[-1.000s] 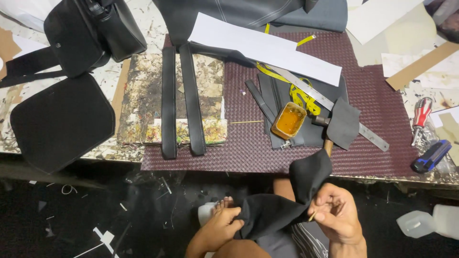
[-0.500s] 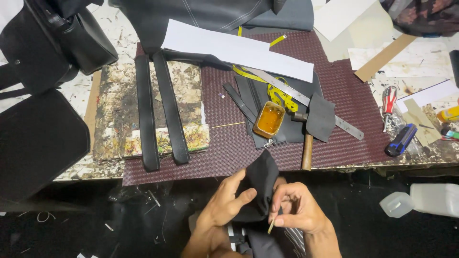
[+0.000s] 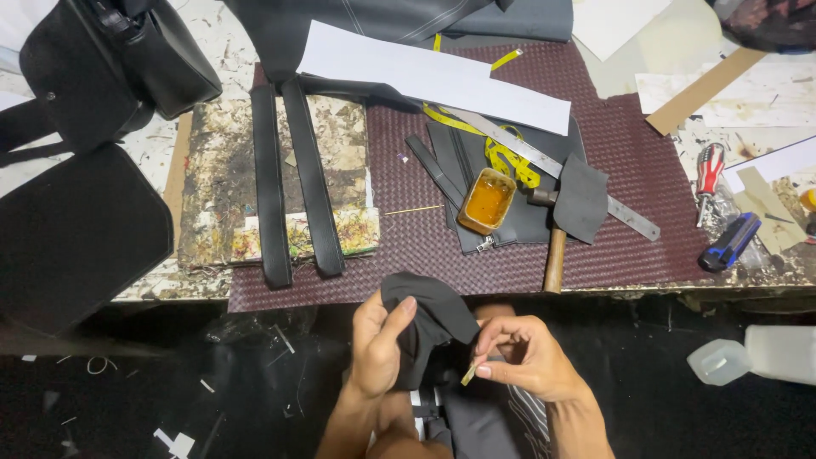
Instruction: Apply glue to leather edges, hammer them together, and mark assembly lines on leather components.
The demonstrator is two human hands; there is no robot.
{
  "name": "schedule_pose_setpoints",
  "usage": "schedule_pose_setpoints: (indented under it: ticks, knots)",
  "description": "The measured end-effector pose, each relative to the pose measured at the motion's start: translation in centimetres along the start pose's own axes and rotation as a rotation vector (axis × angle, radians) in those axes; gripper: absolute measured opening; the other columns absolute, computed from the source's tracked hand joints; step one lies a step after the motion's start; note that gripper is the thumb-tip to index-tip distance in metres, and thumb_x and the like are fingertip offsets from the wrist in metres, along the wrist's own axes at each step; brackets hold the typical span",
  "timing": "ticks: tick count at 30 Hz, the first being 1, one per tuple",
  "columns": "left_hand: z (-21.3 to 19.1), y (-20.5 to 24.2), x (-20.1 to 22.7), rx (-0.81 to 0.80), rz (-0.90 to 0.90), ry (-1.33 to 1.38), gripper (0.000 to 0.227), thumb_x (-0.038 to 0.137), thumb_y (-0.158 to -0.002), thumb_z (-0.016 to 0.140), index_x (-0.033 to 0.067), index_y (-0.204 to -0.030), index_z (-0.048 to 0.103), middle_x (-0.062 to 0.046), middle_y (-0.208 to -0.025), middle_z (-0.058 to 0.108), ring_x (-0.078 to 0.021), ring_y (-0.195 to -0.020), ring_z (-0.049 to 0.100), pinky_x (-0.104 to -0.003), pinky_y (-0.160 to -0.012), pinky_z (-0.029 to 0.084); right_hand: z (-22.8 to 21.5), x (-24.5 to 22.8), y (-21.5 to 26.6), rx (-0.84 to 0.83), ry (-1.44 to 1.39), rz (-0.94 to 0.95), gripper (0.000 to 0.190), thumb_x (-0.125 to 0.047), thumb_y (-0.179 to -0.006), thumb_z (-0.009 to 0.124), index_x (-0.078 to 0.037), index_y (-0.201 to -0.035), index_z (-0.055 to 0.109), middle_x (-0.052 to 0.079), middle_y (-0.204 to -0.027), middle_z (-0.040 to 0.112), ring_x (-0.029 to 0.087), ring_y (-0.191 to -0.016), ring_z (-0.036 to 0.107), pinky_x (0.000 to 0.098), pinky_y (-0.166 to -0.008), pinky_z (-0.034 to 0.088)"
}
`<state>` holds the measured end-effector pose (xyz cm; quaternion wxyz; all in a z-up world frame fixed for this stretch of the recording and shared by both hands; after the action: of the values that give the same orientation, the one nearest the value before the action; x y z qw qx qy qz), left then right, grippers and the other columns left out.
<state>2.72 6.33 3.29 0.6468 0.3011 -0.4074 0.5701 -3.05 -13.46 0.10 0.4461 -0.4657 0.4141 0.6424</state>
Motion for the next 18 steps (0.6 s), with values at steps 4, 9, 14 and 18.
schedule_pose_setpoints:
  ticks: [4,9,14,18]
  knots:
    - [0.1,0.0,0.4,0.093,0.019,0.143,0.025,0.012,-0.098,0.061,-0.0086,-0.111,0.068,-0.018,-0.109,0.074,-0.0256,-0.1,0.069,-0.035,-0.095,0.053,0.1,0.4,-0.4,0.056,0.144,-0.031,0.019,-0.006,-0.078,0.088,-0.005,-0.086,0.071,0.01,-0.077,0.079,0.013,-0.069,0.074,0.0235,-0.07,0.055]
    - [-0.4,-0.1,1.1,0.19,0.026,0.211,0.024,0.009,-0.098,0.06,-0.0094,-0.112,0.066,-0.021,-0.11,0.074,-0.0295,-0.103,0.07,-0.039,-0.097,0.054,0.4,-0.2,-0.8,0.117,0.091,-0.125,0.015,-0.004,-0.08,0.085,-0.004,-0.085,0.071,0.009,-0.084,0.072,0.015,-0.074,0.071,0.0252,-0.07,0.055]
    - [-2.1,0.2,1.0,0.283,0.085,0.185,0.024,0.009,-0.095,0.062,-0.0073,-0.112,0.067,-0.02,-0.111,0.074,-0.028,-0.104,0.069,-0.039,-0.1,0.052,-1.1,-0.1,-0.6,0.12,-0.126,-0.224,0.019,0.003,-0.078,0.083,-0.001,-0.086,0.066,0.016,-0.084,0.067,0.02,-0.071,0.072,0.0256,-0.066,0.06]
    - [-3.8,0.9,0.5,0.344,0.124,0.023,0.022,0.007,-0.092,0.068,-0.0054,-0.111,0.066,-0.016,-0.107,0.073,-0.0232,-0.099,0.068,-0.035,-0.095,0.054,-2.1,-2.6,-0.6,0.076,-0.085,-0.349,0.019,0.004,-0.078,0.082,0.001,-0.087,0.066,0.019,-0.085,0.066,0.021,-0.074,0.069,0.0272,-0.067,0.06]
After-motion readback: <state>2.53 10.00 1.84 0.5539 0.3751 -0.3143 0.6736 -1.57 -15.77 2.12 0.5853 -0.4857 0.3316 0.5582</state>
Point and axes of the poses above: each hand's wrist, its own y-axis away from the middle knuckle, its own z-axis out of the palm, x = y × z, the point moved 5 cm from there along -y, towards the middle knuckle
